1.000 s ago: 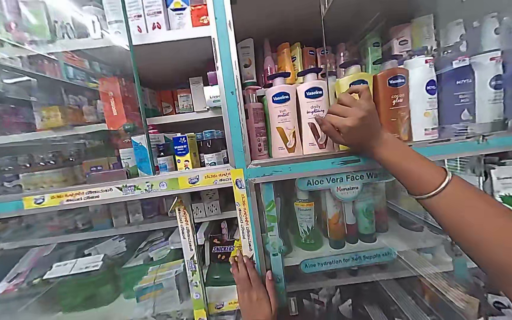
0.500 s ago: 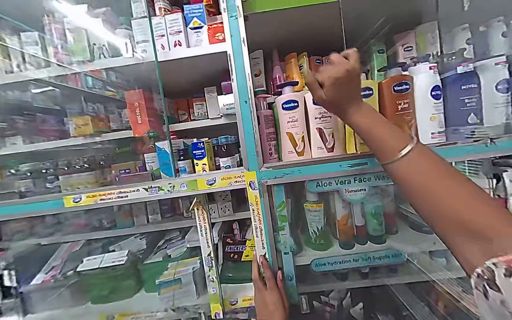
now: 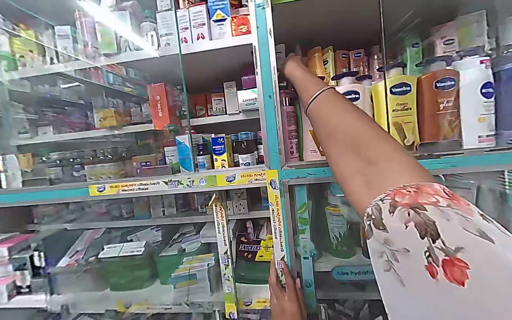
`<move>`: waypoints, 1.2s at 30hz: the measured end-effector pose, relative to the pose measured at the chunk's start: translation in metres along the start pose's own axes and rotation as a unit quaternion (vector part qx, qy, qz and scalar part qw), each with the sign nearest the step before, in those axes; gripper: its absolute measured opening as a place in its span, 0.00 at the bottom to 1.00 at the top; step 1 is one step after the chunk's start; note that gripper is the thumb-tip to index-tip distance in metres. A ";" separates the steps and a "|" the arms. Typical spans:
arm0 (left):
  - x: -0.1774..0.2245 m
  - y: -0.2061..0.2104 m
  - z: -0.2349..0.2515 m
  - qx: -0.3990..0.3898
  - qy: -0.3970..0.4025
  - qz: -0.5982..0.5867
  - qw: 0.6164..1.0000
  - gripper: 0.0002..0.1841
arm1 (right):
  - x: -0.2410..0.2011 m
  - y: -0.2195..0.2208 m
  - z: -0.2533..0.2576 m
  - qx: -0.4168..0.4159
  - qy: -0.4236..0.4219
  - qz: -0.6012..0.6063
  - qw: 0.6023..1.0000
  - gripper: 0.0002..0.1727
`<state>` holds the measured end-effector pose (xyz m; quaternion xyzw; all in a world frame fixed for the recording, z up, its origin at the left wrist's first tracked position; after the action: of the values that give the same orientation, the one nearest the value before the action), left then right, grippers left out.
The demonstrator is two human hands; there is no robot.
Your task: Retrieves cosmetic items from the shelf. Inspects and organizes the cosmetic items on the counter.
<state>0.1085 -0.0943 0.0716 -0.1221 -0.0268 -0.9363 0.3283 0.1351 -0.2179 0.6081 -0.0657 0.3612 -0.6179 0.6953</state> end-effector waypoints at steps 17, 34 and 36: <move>0.001 0.000 0.000 -0.001 0.009 -0.007 1.000 0.26 | -0.009 0.014 0.015 -0.063 -0.008 -0.068 0.996 0.24; -0.010 0.004 -0.007 0.024 0.038 -0.040 0.998 0.26 | 0.090 -0.102 -0.147 0.217 -0.161 -0.145 0.952 0.27; -0.011 0.000 -0.007 0.018 0.020 -0.060 0.998 0.26 | 0.137 -0.086 -0.214 0.231 -0.203 -0.079 0.948 0.31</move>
<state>0.1156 -0.0883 0.0619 -0.0960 -0.0444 -0.9558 0.2742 -0.0633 -0.2854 0.4404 -0.0561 0.0534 -0.7112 0.6988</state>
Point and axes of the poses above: each hand's wrist, its own z-axis towards the middle knuckle, its own y-axis out of the palm, x = y × z, the point moved 6 cm from there along z, towards the middle knuckle, and after that the axes turned 6 degrees about -z, right-handed, at the moved point
